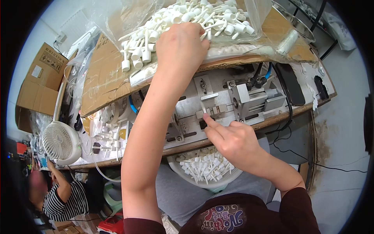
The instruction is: Assembling small white plastic components using a pneumatic assembly machine.
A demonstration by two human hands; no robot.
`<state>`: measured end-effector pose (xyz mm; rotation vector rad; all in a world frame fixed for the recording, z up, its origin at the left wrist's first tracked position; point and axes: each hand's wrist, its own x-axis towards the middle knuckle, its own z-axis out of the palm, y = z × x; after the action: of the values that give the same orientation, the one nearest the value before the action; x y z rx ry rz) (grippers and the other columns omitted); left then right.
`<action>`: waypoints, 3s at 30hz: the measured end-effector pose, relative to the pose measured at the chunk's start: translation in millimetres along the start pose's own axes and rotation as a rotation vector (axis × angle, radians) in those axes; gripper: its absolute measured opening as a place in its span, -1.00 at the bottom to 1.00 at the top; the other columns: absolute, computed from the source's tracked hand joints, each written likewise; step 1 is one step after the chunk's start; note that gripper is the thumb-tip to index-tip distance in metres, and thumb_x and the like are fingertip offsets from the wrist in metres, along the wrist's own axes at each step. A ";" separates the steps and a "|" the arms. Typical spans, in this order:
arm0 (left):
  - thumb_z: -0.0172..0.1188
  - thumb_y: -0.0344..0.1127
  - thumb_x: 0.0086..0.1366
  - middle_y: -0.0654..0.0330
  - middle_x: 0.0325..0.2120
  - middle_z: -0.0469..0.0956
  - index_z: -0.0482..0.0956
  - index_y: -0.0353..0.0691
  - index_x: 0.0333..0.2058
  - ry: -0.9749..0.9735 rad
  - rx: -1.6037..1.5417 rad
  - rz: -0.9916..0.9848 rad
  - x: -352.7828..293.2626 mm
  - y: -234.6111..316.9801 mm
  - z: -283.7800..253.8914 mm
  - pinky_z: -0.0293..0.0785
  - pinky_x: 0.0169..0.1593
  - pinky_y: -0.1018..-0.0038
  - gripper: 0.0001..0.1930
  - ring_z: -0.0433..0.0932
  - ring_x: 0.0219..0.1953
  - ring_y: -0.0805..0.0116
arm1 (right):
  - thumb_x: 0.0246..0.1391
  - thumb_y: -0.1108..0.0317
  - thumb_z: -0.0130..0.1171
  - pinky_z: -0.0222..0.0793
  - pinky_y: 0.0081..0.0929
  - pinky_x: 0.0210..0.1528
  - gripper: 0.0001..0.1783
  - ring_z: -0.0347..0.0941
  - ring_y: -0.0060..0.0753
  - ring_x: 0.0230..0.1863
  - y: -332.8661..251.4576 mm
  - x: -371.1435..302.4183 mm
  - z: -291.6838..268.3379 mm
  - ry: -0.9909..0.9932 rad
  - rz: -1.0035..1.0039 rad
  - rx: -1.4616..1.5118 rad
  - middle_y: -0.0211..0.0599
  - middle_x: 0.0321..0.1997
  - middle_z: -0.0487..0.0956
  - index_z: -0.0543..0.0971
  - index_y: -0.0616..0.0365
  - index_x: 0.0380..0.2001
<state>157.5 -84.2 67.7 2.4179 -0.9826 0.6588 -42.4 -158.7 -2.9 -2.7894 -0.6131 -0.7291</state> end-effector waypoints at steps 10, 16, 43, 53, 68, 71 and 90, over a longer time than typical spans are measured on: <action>0.44 -0.42 0.11 0.15 -0.17 0.61 0.71 -0.32 -0.23 -0.033 -0.602 -0.239 -78.2 11.0 -84.6 0.63 -0.32 0.59 -0.77 0.65 -0.27 0.44 | -0.05 0.27 0.35 0.51 -0.27 -0.31 -0.76 0.61 -0.19 -0.35 39.4 46.0 -37.4 0.094 0.160 0.283 -0.27 -0.41 0.60 0.57 0.07 -0.31; 0.44 -0.57 0.00 0.03 0.07 0.56 0.71 -0.28 -0.16 -0.190 -0.493 -0.081 -145.2 28.5 -89.3 0.69 -0.13 0.47 -0.65 0.67 -0.09 0.30 | -0.04 0.50 0.24 0.49 -0.30 -0.20 -0.84 0.55 -0.18 -0.17 139.9 153.7 -36.8 0.227 -0.114 -0.412 -0.17 -0.23 0.53 0.59 0.24 -0.31; 0.40 -0.33 0.18 0.07 0.00 0.62 0.61 -0.27 0.03 -0.205 -0.776 -0.277 -171.4 37.3 -47.5 0.59 -0.39 0.50 -0.58 0.65 -0.40 0.44 | -0.05 0.47 0.28 0.44 -0.41 -0.30 -0.73 0.52 -0.25 -0.35 113.9 113.5 -50.0 0.298 -0.257 0.124 -0.27 -0.23 0.59 0.59 0.17 -0.20; 0.37 -0.59 0.15 0.08 -0.16 0.60 0.64 -0.44 -0.07 -0.020 -0.918 -0.276 -177.7 35.3 -64.4 0.66 -0.12 0.50 -0.66 0.64 -0.19 0.37 | -0.23 0.45 0.26 0.49 -0.50 -0.40 -0.67 0.58 -0.35 -0.35 53.7 35.4 -32.3 0.380 -0.311 0.138 -0.24 -0.21 0.61 0.62 0.25 -0.27; 0.44 -0.33 0.05 0.27 -0.08 0.68 0.71 -0.17 -0.19 -0.128 -0.100 0.049 -189.1 41.9 -28.0 0.42 -0.48 0.50 -0.71 0.55 -0.56 0.38 | 0.15 0.29 0.35 0.20 -0.83 -0.72 -0.78 0.36 -0.84 -0.69 35.5 -0.3 -51.3 0.049 0.915 1.299 -0.39 -0.48 0.64 0.60 0.23 -0.27; 0.45 -0.37 0.05 0.24 -0.07 0.68 0.71 -0.19 -0.16 -0.152 -0.146 0.026 -188.8 41.1 -28.6 0.48 -0.44 0.51 -0.68 0.57 -0.53 0.38 | 0.16 0.29 0.33 0.19 -0.83 -0.73 -0.78 0.36 -0.83 -0.69 35.7 -0.3 -50.1 0.105 0.927 1.381 -0.35 -0.48 0.65 0.60 0.24 -0.29; 0.48 -0.64 -0.06 0.08 -0.20 0.61 0.70 -0.40 -0.21 -0.169 -1.063 -0.290 -202.1 48.0 -67.9 0.65 -0.22 0.60 -0.64 0.65 -0.26 0.41 | 0.23 0.31 0.25 0.15 -0.86 -0.71 -0.80 0.33 -0.82 -0.69 39.6 -5.0 -32.2 0.271 0.958 1.599 -0.33 -0.45 0.62 0.61 0.26 -0.25</action>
<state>-23.1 27.2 15.2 1.5971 -0.7306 -0.1783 -42.7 -205.1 19.1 -1.1552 0.2294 -0.1541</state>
